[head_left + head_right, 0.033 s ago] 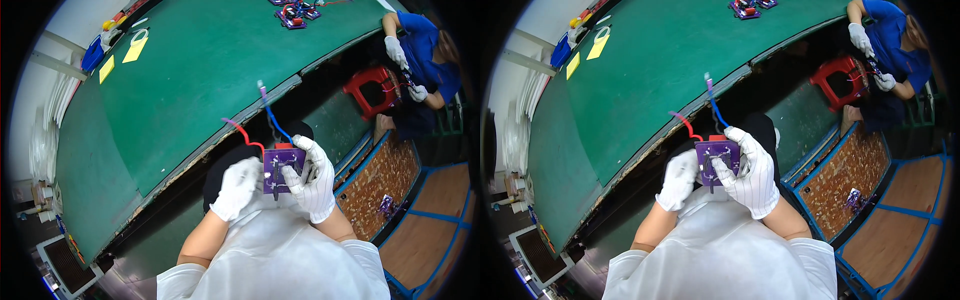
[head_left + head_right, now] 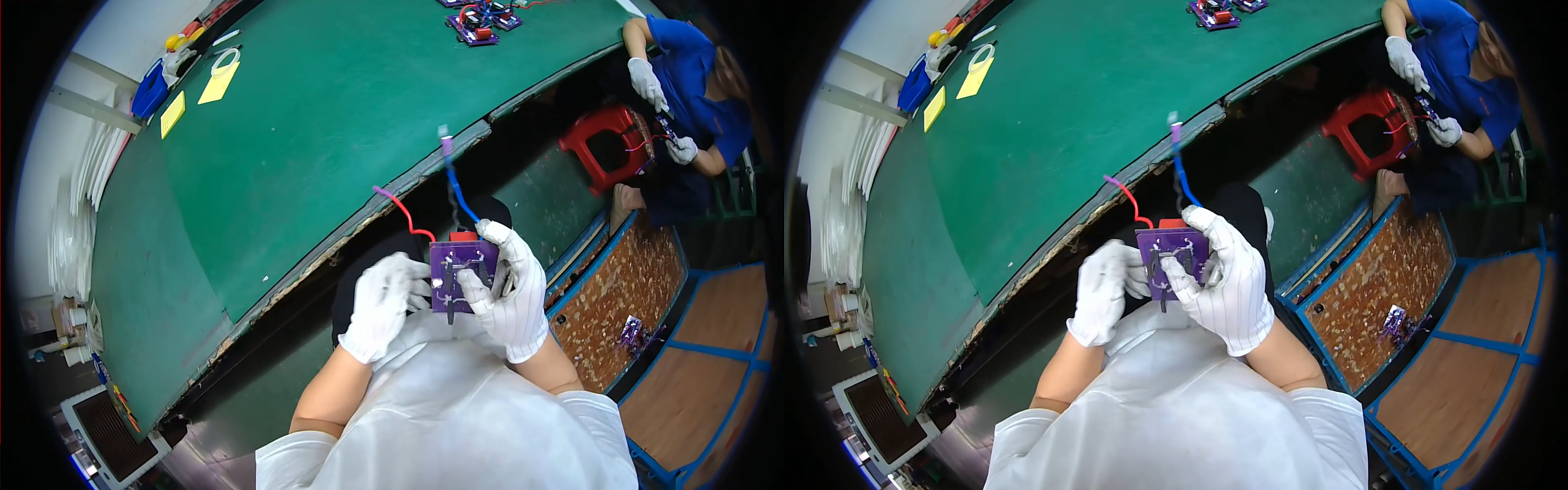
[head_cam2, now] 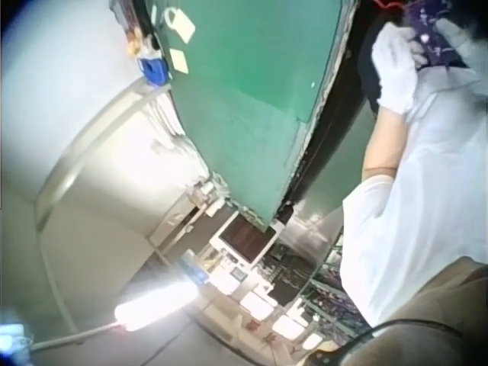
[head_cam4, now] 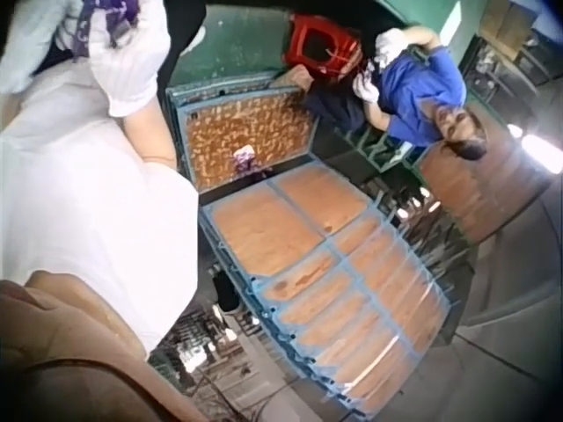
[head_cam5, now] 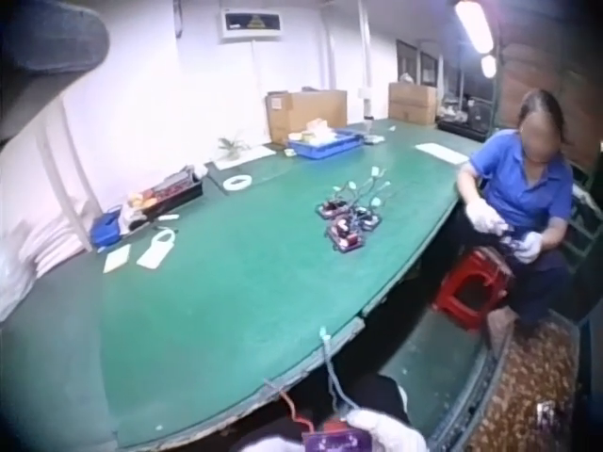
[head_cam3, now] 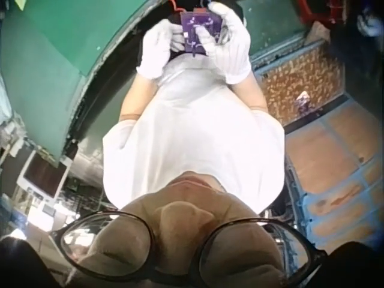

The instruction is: The person assembles electronic components onto purple circuit board housings by hand, then organizes the assembled units on a workbench.

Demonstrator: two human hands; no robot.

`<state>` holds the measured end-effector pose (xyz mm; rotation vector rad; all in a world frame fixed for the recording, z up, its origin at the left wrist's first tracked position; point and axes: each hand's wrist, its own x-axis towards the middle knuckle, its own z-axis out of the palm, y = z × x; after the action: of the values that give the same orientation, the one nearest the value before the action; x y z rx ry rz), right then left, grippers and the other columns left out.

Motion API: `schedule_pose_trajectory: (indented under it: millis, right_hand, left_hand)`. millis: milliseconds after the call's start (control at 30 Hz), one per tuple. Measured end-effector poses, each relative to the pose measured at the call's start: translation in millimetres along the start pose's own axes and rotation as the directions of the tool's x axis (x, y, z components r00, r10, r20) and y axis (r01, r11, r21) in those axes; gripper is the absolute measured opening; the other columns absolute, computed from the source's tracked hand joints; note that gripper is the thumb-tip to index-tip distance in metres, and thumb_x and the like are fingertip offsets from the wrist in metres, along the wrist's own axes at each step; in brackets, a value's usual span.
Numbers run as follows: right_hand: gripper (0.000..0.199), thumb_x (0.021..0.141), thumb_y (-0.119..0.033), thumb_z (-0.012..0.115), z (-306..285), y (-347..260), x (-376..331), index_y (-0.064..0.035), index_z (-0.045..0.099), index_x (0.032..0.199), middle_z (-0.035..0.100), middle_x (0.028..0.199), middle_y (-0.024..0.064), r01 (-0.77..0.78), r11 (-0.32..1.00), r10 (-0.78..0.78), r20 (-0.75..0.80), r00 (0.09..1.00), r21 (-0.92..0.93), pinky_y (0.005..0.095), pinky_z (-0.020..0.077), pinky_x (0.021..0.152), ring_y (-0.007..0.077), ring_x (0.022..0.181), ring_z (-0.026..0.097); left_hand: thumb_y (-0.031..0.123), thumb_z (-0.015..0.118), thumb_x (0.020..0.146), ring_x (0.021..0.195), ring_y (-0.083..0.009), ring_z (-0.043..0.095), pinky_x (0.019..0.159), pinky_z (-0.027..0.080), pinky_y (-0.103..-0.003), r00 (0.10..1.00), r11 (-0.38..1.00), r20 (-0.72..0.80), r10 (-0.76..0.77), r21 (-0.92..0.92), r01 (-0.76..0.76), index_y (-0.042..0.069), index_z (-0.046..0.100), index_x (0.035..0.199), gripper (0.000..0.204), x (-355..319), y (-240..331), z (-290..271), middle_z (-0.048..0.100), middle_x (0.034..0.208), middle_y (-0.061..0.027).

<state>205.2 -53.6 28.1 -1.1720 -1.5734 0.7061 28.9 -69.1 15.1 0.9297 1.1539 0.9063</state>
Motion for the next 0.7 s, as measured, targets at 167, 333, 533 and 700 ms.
schedule_pose_trajectory:
  millis: [167, 333, 533, 700]
  right_hand:
    - [0.046, 0.072, -0.016, 0.074, 3, -6, -1, 0.0006, 0.054, 0.109, 0.063, 0.095, 0.0157, 0.065, 0.990, -0.056, 0.077, 0.995, -0.124, 0.0301, 0.0535, 0.067, 0.0264, 0.076, 0.066]
    - [0.042, 0.079, -0.009, 0.065, 1, 0, -7, 0.0050, 0.051, 0.116, 0.062, 0.092, 0.0118, -0.231, 0.927, 0.197, 0.140, 0.970, 0.295, 0.0243, 0.0487, 0.069, 0.0141, 0.075, 0.060]
    - [0.028, 0.087, -0.006, 0.050, -9, -7, 0, 0.0051, 0.055, 0.112, 0.062, 0.097, 0.0100, -0.484, 0.747, 0.413, 0.252, 0.875, 0.457, 0.0230, 0.0452, 0.079, 0.0107, 0.085, 0.057]
    - [0.028, 0.089, -0.011, 0.048, -9, -6, 5, 0.0029, 0.056, 0.112, 0.062, 0.098, 0.0086, -0.563, 0.639, 0.455, 0.331, 0.826, 0.525, 0.0229, 0.0463, 0.079, 0.0098, 0.087, 0.057]
  left_hand:
    - [0.013, 0.064, 0.075, 0.055, -0.0223, 0.058, 0.054, 0.048, -0.030, 0.937, 0.735, -0.037, 0.347, 0.632, -0.247, 0.002, 0.058, 0.096, 0.024, -5, 26, 15, 0.060, 0.067, -0.0076]
    - [0.000, 0.059, 0.073, 0.069, -0.0287, 0.058, 0.055, 0.046, -0.037, 0.739, 0.274, 0.316, 0.595, 0.785, -0.556, -0.002, 0.057, 0.099, 0.026, -1, 15, 0, 0.059, 0.087, -0.0143]
    - [0.001, 0.053, 0.074, 0.092, -0.0377, 0.055, 0.078, 0.045, -0.043, 0.653, 0.160, 0.355, 0.669, 0.788, -0.594, -0.011, 0.052, 0.109, 0.037, -7, -1, -9, 0.055, 0.107, -0.0233]
    - [0.008, 0.044, 0.090, 0.086, -0.0322, 0.058, 0.078, 0.046, -0.037, 0.724, 0.321, 0.187, 0.664, 0.803, -0.502, -0.004, 0.058, 0.103, 0.023, 1, -12, -7, 0.061, 0.097, -0.0166]
